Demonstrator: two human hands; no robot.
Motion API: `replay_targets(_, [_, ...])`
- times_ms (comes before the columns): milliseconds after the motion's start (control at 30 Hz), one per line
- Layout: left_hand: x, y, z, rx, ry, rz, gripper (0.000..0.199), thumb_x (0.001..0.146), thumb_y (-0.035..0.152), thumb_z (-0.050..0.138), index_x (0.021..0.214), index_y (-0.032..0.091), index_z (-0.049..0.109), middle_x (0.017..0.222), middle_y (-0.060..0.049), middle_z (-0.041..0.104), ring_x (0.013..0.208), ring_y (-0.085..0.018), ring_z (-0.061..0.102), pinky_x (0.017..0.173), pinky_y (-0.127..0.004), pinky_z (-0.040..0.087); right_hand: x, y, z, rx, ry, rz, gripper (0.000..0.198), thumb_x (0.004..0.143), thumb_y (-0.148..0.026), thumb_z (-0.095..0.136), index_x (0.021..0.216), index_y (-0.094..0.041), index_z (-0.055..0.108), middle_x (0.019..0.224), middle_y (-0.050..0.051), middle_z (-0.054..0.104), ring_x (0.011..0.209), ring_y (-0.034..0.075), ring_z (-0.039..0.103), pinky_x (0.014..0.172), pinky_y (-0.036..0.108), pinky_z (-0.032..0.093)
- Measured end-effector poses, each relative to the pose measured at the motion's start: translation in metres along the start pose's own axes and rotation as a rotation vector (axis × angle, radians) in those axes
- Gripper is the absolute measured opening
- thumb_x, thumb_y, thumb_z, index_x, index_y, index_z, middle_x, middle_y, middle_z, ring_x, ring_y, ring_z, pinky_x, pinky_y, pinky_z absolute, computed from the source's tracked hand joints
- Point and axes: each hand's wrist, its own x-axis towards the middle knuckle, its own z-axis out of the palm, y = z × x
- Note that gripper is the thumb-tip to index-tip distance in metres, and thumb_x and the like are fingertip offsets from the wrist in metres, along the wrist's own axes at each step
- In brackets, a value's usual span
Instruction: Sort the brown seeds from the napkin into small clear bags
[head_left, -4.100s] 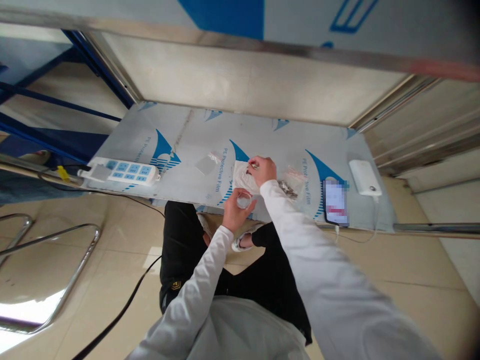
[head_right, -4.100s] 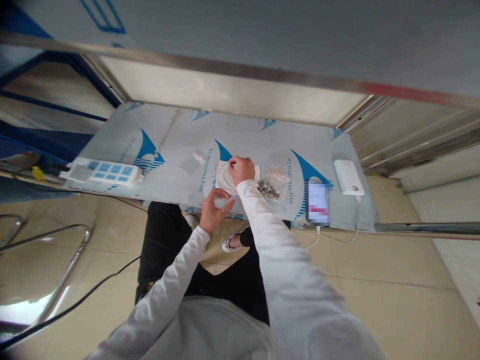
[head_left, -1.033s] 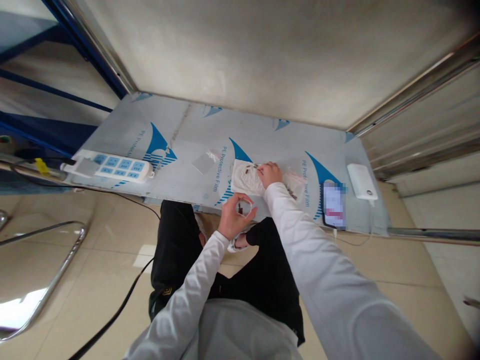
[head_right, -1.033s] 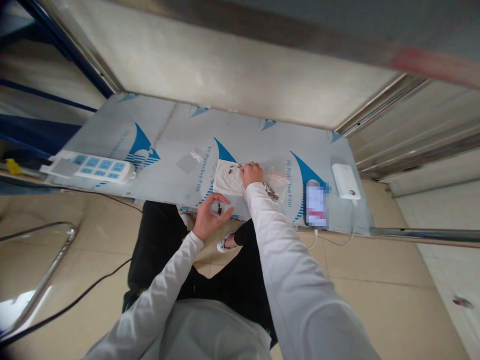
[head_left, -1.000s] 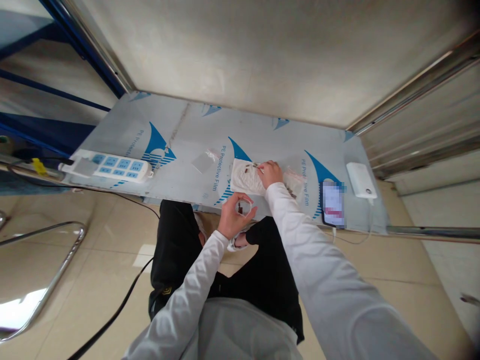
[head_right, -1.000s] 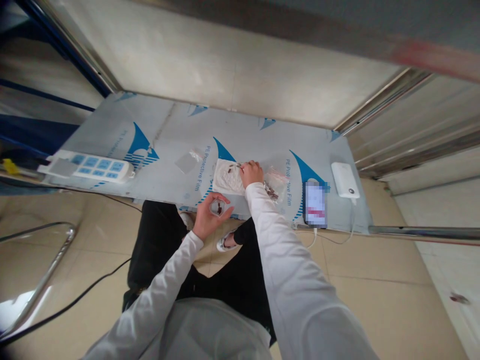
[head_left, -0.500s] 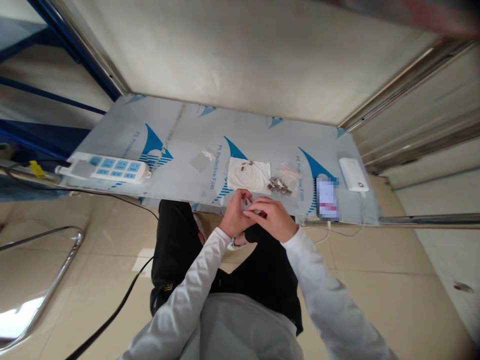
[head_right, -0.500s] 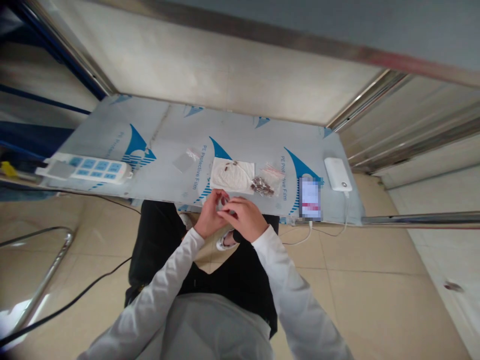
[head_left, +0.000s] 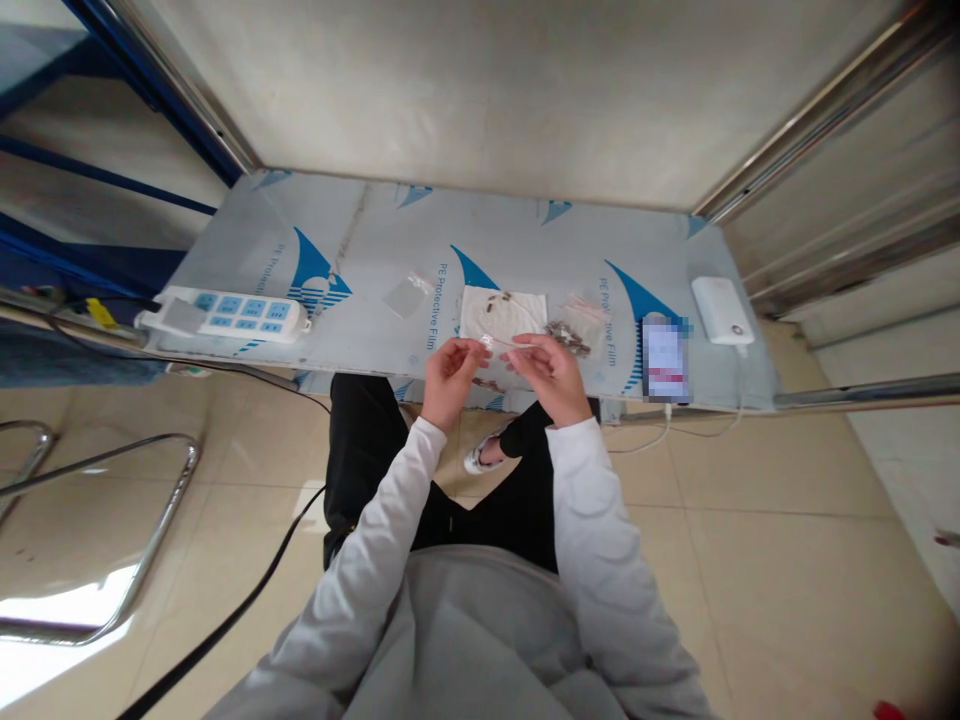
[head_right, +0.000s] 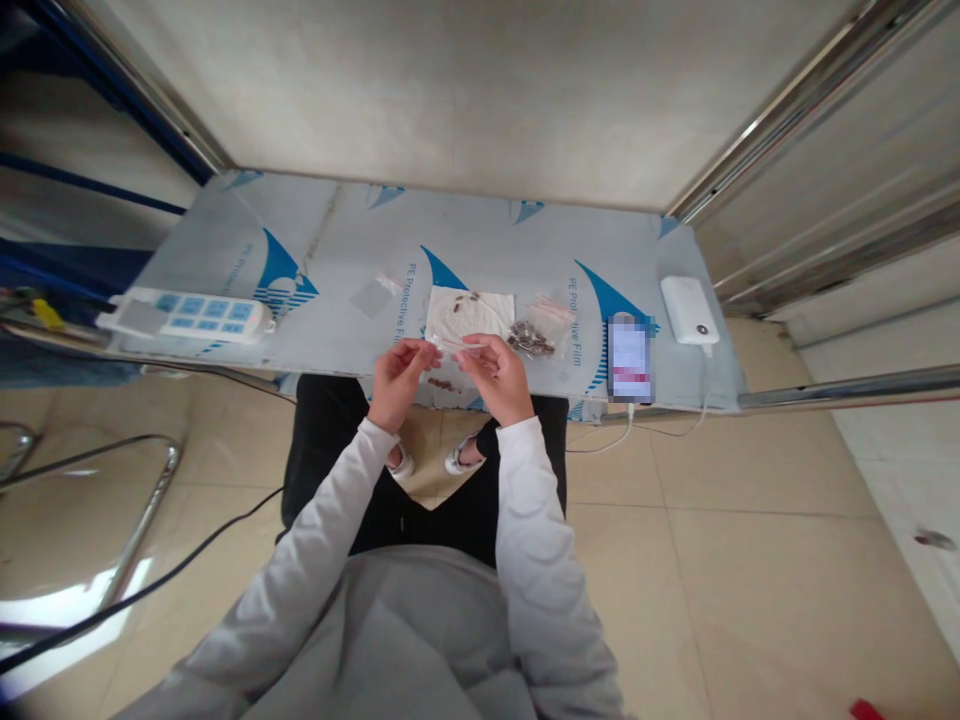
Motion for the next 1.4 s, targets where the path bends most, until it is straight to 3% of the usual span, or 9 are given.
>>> replay_targets(133, [-0.009, 0.000, -0.001, -0.008, -0.018, 0.017, 0.022, 0.076, 0.036, 0.068, 0.081, 0.016, 0.061, 0.077, -0.002, 0.067, 0.065, -0.010, 0.062, 0.069, -0.024, 0.049, -0.010, 0.011, 0.010, 0.117, 0.168, 0.089, 0.048, 0.062, -0.041, 0.078, 0.103, -0.020, 0.063, 0.080, 0.004, 0.073, 0.076, 0.020, 0.070, 0.078, 0.034, 0.055])
replay_targets(333, [-0.017, -0.009, -0.005, 0.047, -0.030, 0.045, 0.020, 0.074, 0.034, 0.070, 0.081, 0.016, 0.065, 0.077, -0.003, 0.067, 0.068, -0.012, 0.062, 0.071, -0.026, 0.050, -0.021, 0.018, 0.014, 0.157, 0.158, 0.147, 0.042, 0.061, -0.040, 0.079, 0.095, -0.018, 0.068, 0.079, 0.005, 0.075, 0.076, 0.021, 0.070, 0.077, 0.035, 0.054])
replay_targets(533, [-0.024, -0.013, -0.001, 0.031, 0.022, 0.018, 0.023, 0.073, 0.037, 0.071, 0.075, 0.015, 0.064, 0.068, -0.001, 0.065, 0.063, -0.011, 0.060, 0.066, -0.025, 0.047, -0.028, 0.023, 0.020, 0.163, 0.273, 0.136, 0.031, 0.064, -0.045, 0.076, 0.076, -0.017, 0.068, 0.072, 0.006, 0.074, 0.074, 0.022, 0.070, 0.077, 0.037, 0.054])
replay_targets(667, [-0.022, -0.008, 0.000, -0.040, -0.046, -0.080, 0.027, 0.071, 0.041, 0.072, 0.076, 0.015, 0.064, 0.069, -0.001, 0.066, 0.062, -0.011, 0.061, 0.066, -0.024, 0.049, -0.025, 0.021, 0.017, 0.096, 0.237, 0.098, 0.031, 0.066, -0.045, 0.075, 0.077, -0.016, 0.069, 0.071, 0.006, 0.073, 0.073, 0.022, 0.070, 0.073, 0.035, 0.054])
replay_targets(767, [-0.018, -0.002, -0.003, -0.003, -0.082, -0.144, 0.029, 0.069, 0.041, 0.073, 0.072, 0.013, 0.066, 0.069, -0.002, 0.068, 0.057, -0.010, 0.059, 0.061, -0.023, 0.049, -0.024, 0.014, 0.014, 0.126, 0.203, 0.159, 0.035, 0.063, -0.047, 0.076, 0.078, -0.016, 0.069, 0.071, 0.005, 0.073, 0.068, 0.021, 0.069, 0.067, 0.033, 0.055])
replay_targets(1000, [-0.019, 0.021, 0.002, -0.036, 0.023, -0.321, 0.028, 0.062, 0.035, 0.077, 0.061, 0.013, 0.059, 0.057, 0.000, 0.064, 0.041, -0.007, 0.053, 0.044, -0.020, 0.043, -0.031, -0.008, 0.021, 0.225, 0.178, 0.326, 0.039, 0.058, -0.050, 0.077, 0.077, -0.016, 0.071, 0.068, 0.004, 0.072, 0.047, 0.014, 0.059, 0.044, 0.026, 0.048])
replay_targets(1200, [-0.025, 0.028, 0.007, -0.115, 0.029, -0.316, 0.029, 0.059, 0.034, 0.078, 0.061, 0.013, 0.059, 0.055, 0.000, 0.064, 0.043, -0.008, 0.056, 0.046, -0.021, 0.047, -0.031, -0.009, 0.024, 0.213, 0.253, 0.258, 0.036, 0.057, -0.049, 0.078, 0.067, -0.016, 0.066, 0.056, 0.001, 0.066, 0.042, 0.013, 0.055, 0.040, 0.025, 0.044])
replay_targets(1400, [-0.022, 0.024, 0.004, -0.034, -0.116, -0.245, 0.030, 0.065, 0.038, 0.076, 0.076, 0.011, 0.068, 0.071, -0.005, 0.071, 0.059, -0.013, 0.065, 0.061, -0.025, 0.053, -0.030, -0.006, 0.018, 0.130, 0.133, 0.158, 0.035, 0.064, -0.051, 0.075, 0.075, -0.018, 0.068, 0.067, 0.003, 0.070, 0.060, 0.019, 0.065, 0.055, 0.030, 0.054])
